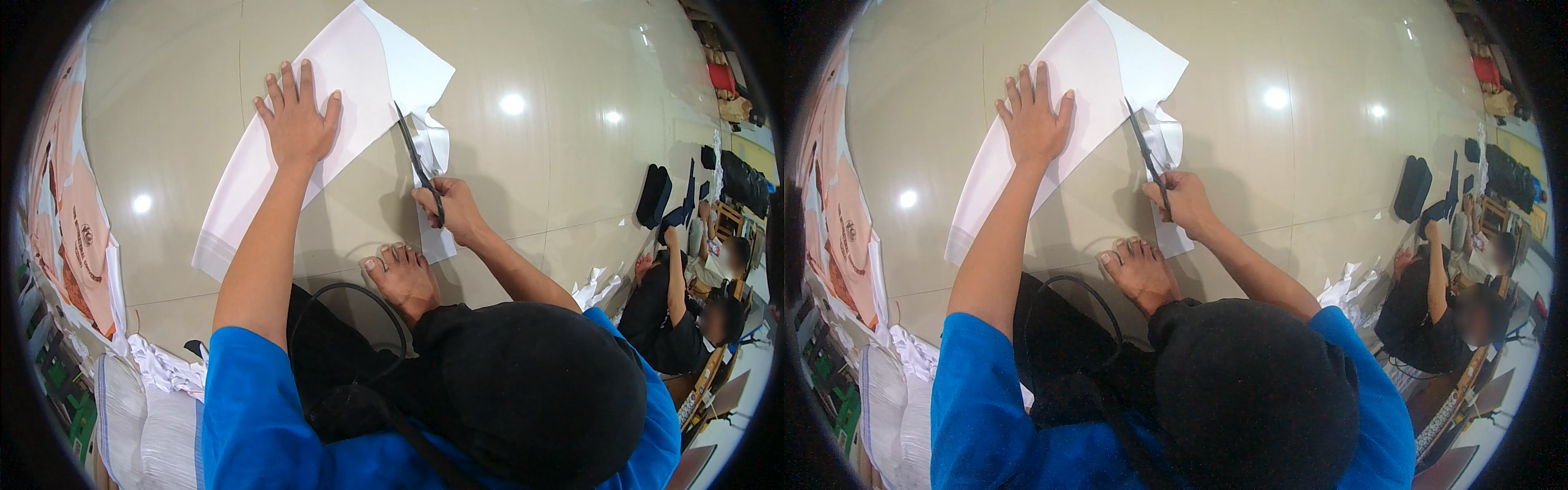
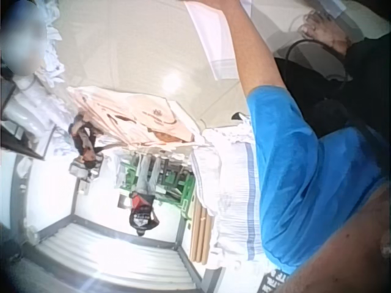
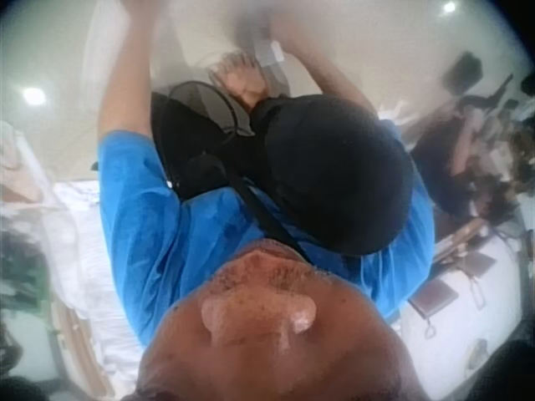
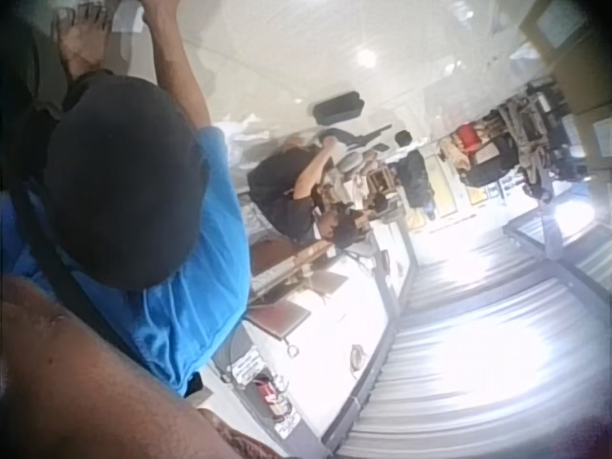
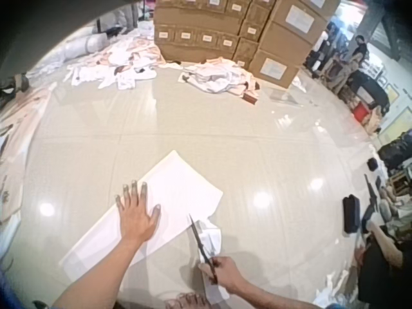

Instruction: The person sits on the floor and uses scissors to cut a large white sheet of paper or thin fabric. They then unfold a patterned cloth, place it on the floor, and cut along the edges of the pattern.

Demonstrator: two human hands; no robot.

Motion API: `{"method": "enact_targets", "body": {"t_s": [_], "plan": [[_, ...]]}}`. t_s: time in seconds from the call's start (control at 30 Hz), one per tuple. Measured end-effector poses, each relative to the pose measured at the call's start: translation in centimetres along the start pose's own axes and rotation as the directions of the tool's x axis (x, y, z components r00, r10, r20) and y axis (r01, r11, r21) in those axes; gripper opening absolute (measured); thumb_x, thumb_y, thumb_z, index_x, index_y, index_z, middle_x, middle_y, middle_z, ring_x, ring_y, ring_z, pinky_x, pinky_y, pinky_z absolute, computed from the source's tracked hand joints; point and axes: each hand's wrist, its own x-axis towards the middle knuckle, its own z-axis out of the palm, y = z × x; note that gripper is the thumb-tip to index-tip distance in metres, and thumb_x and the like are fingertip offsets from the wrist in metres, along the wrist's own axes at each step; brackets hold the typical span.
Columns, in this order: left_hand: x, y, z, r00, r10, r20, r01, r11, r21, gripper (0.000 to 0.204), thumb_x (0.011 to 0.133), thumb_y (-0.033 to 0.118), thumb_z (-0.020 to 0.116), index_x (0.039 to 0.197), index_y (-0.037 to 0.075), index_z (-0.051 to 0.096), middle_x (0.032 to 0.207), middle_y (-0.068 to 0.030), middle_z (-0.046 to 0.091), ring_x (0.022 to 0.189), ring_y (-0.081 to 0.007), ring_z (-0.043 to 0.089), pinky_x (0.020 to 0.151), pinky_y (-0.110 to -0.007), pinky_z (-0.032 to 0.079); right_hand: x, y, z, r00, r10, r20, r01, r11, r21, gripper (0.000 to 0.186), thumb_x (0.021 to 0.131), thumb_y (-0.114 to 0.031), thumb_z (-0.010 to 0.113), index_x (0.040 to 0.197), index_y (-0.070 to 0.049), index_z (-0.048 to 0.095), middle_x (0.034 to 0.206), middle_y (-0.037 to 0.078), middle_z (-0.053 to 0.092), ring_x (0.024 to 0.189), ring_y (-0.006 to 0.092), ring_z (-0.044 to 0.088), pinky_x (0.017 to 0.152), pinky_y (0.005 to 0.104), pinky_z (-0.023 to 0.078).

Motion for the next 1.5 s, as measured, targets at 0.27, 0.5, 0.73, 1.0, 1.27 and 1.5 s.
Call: {"method": "enact_targets", "body": {"t_s": [0.27, 0.5, 0.73, 1.0, 1.27, 1.5], "plan": [[0.0, -0.1, 0.1, 1.000, 0.003, -0.010, -0.003, 1.000, -0.007, 0.082, 0.109, 0.062, 0.047, 0.175, 0.016, 0.031, 0.181, -0.0173, 0.027, 0.168, -0.0445, 0.016, 0.134, -0.069, 0.009, -0.2, 0.5, 0.7, 1.000, -0.026, 0.001, 0.026, 0.999, 0.022, 0.031, 0.093, -0.026, 0.081, 0.078, -0.004, 0.065, 0.064, 0.001, 0.060, 0.051, 0.0103, 0.056, 0.047, 0.0283, 0.044], [0.0, 0.0, 0.1, 1.000, 0.005, -0.019, -0.006, 1.000, -0.021, 0.082, 0.108, 0.061, 0.047, 0.175, 0.015, 0.032, 0.181, -0.0178, 0.027, 0.168, -0.0449, 0.017, 0.133, -0.070, 0.009, -0.3, 0.9, 1.1, 1.000, -0.029, -0.002, 0.029, 1.000, 0.002, 0.034, 0.093, -0.028, 0.080, 0.076, -0.004, 0.063, 0.064, 0.002, 0.061, 0.052, 0.0106, 0.057, 0.048, 0.0295, 0.045], [0.0, 0.0, 0.0, 1.000, 0.004, 0.004, -0.004, 1.000, 0.018, 0.082, 0.110, 0.063, 0.044, 0.176, 0.018, 0.029, 0.182, -0.0183, 0.025, 0.168, -0.0452, 0.017, 0.133, -0.070, 0.011, 0.2, -0.6, 1.5, 1.000, -0.019, -0.025, 0.018, 1.000, -0.016, 0.031, 0.094, -0.028, 0.080, 0.080, -0.005, 0.065, 0.060, 0.001, 0.059, 0.049, 0.0097, 0.055, 0.047, 0.0276, 0.041], [0.0, 0.0, 0.1, 1.000, 0.008, -0.011, -0.008, 1.000, -0.001, 0.083, 0.109, 0.062, 0.046, 0.175, 0.016, 0.031, 0.181, -0.0179, 0.027, 0.168, -0.0446, 0.017, 0.133, -0.070, 0.010, 0.6, -1.3, 2.2, 0.999, -0.013, -0.041, 0.014, 1.000, 0.027, 0.030, 0.093, -0.027, 0.080, 0.079, -0.005, 0.065, 0.065, -0.001, 0.058, 0.051, 0.0086, 0.055, 0.047, 0.0269, 0.041], [0.0, 0.0, 0.2, 1.000, 0.006, -0.006, -0.006, 1.000, 0.007, 0.082, 0.109, 0.062, 0.045, 0.175, 0.016, 0.030, 0.181, -0.0176, 0.026, 0.168, -0.0444, 0.017, 0.134, -0.069, 0.009, 0.8, -0.5, 2.5, 0.998, -0.041, -0.039, 0.042, 0.999, 0.030, 0.029, 0.093, -0.025, 0.079, 0.079, -0.003, 0.065, 0.065, 0.001, 0.059, 0.051, 0.0098, 0.056, 0.047, 0.0281, 0.043], [0.0, 0.0, 0.0, 1.000, 0.004, -0.001, -0.004, 1.000, 0.000, 0.083, 0.109, 0.062, 0.046, 0.175, 0.016, 0.030, 0.182, -0.0182, 0.026, 0.168, -0.0455, 0.017, 0.133, -0.070, 0.010, 0.4, -1.4, 3.1, 0.998, -0.017, -0.053, 0.020, 0.998, 0.055, 0.031, 0.091, -0.026, 0.078, 0.078, -0.001, 0.066, 0.062, 0.004, 0.061, 0.053, 0.0123, 0.057, 0.049, 0.0307, 0.044]]}}
